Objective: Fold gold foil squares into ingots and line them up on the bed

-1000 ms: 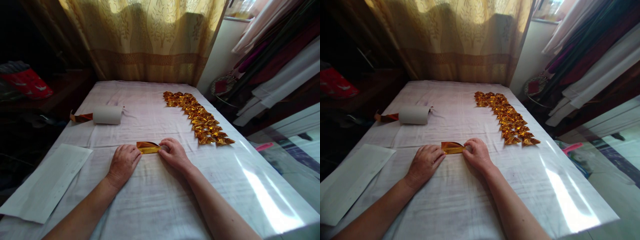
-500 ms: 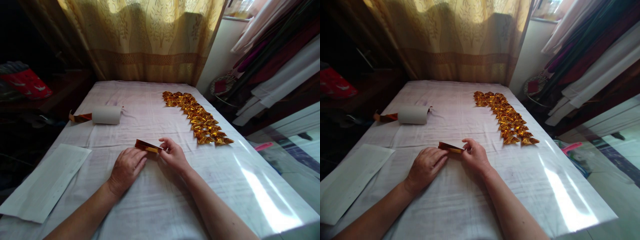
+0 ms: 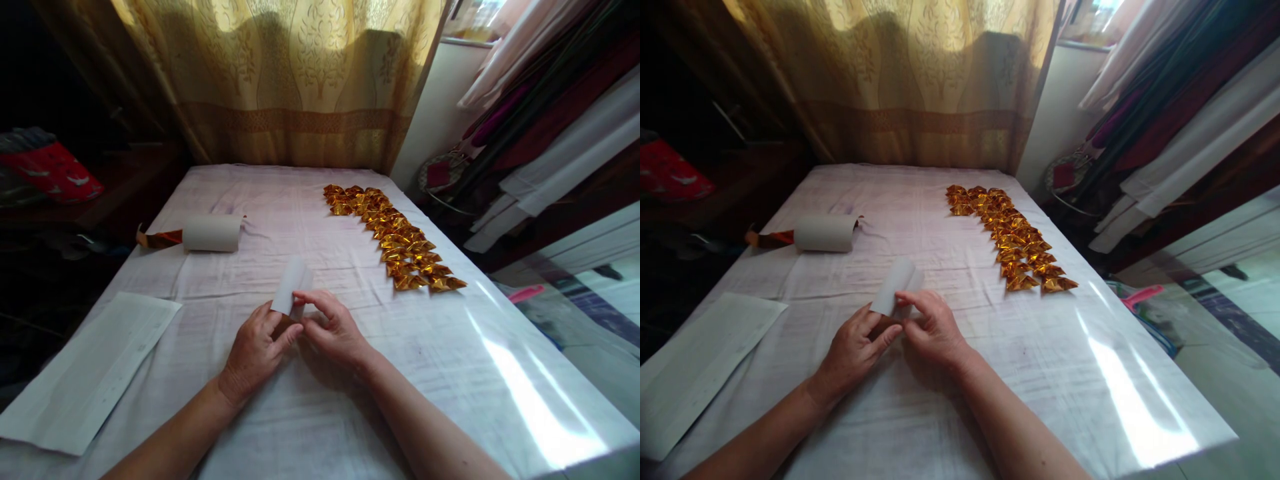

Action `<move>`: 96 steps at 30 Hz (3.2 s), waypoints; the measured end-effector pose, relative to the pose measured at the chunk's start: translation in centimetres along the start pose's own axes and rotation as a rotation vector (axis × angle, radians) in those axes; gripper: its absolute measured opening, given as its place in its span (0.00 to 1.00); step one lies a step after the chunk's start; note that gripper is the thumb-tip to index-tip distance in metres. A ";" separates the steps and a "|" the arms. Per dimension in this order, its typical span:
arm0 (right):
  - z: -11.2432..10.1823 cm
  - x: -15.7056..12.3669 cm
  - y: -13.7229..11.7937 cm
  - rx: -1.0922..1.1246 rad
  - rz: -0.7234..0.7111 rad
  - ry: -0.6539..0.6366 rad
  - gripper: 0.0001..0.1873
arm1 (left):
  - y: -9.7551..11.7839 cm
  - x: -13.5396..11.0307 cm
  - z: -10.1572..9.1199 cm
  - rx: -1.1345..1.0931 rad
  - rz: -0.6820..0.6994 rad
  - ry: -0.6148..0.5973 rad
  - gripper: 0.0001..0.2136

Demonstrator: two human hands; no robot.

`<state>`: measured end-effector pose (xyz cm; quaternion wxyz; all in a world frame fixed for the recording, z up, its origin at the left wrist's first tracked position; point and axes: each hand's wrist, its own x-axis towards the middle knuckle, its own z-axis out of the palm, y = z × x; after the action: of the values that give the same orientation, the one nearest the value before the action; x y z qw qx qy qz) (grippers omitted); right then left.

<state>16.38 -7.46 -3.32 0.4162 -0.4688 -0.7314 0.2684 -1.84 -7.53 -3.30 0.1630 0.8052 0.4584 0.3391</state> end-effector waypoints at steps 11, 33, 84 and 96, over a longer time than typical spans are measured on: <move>-1.8 0.3 1.0 -0.534 -0.128 0.172 0.32 | -2.8 0.1 -1.7 0.230 0.164 0.029 0.17; -1.1 -0.3 1.9 -0.645 -0.292 -0.220 0.06 | -2.8 -0.1 -1.3 0.370 0.155 -0.056 0.07; -0.4 -0.7 2.6 -0.600 -0.098 -0.021 0.12 | -1.8 0.0 0.4 0.455 0.145 -0.095 0.13; -3.2 -2.8 2.9 -0.722 -0.052 -0.421 0.28 | -1.7 0.2 -0.2 0.460 0.146 -0.134 0.14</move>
<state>21.07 -8.77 -4.93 0.0732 -0.5007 -0.8593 0.0740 -2.96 -6.47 -4.10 -0.0192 0.8728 0.4523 0.1825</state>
